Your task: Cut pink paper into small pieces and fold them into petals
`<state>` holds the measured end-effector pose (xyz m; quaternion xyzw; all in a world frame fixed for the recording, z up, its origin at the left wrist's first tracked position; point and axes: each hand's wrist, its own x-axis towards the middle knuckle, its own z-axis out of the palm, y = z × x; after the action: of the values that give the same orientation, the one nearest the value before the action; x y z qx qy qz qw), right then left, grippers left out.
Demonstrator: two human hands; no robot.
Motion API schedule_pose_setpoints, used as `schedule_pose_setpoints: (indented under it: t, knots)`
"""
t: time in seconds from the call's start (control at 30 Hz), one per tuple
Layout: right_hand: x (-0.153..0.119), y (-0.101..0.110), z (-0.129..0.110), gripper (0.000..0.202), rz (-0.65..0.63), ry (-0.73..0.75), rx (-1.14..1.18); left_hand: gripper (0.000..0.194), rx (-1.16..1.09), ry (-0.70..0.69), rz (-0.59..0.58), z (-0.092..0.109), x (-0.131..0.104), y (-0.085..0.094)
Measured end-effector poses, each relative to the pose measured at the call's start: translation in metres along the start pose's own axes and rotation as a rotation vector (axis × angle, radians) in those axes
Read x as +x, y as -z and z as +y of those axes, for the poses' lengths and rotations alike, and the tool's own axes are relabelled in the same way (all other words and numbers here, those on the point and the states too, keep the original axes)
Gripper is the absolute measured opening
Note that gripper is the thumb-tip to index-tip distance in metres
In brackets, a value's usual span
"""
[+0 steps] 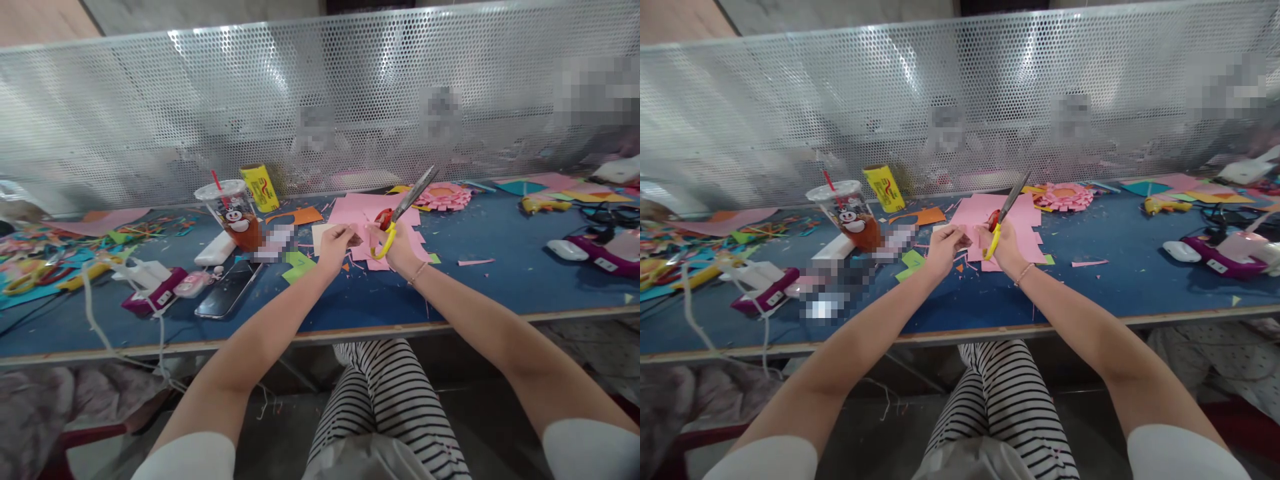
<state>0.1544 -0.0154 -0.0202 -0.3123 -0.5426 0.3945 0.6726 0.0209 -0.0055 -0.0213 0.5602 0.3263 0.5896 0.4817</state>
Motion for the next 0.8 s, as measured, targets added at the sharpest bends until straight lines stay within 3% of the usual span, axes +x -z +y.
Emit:
schedule_pose_setpoints:
  t: [0.27, 0.4, 0.53, 0.8]
  knots:
    - [0.0005, 0.001, -0.001, 0.038, -0.007, 0.005, 0.009, 0.028, 0.041, 0.002, 0.004, 0.0026, -0.0017, -0.0033]
    - [0.0039, 0.0031, 0.0043, 0.034, 0.017, 0.078, -0.024, 0.029, 0.082, 0.021, -0.02, 0.0049, -0.0037, -0.006]
    - [0.005, 0.0049, 0.0062, 0.03, 0.017, 0.113, -0.055, 0.032, 0.07, 0.07, -0.042, 0.0029, -0.0036, -0.0065]
    - [0.003, 0.0027, 0.0008, 0.033, -0.016, 0.045, -0.096, 0.035, -0.044, 0.208, -0.058, -0.005, -0.001, -0.0066]
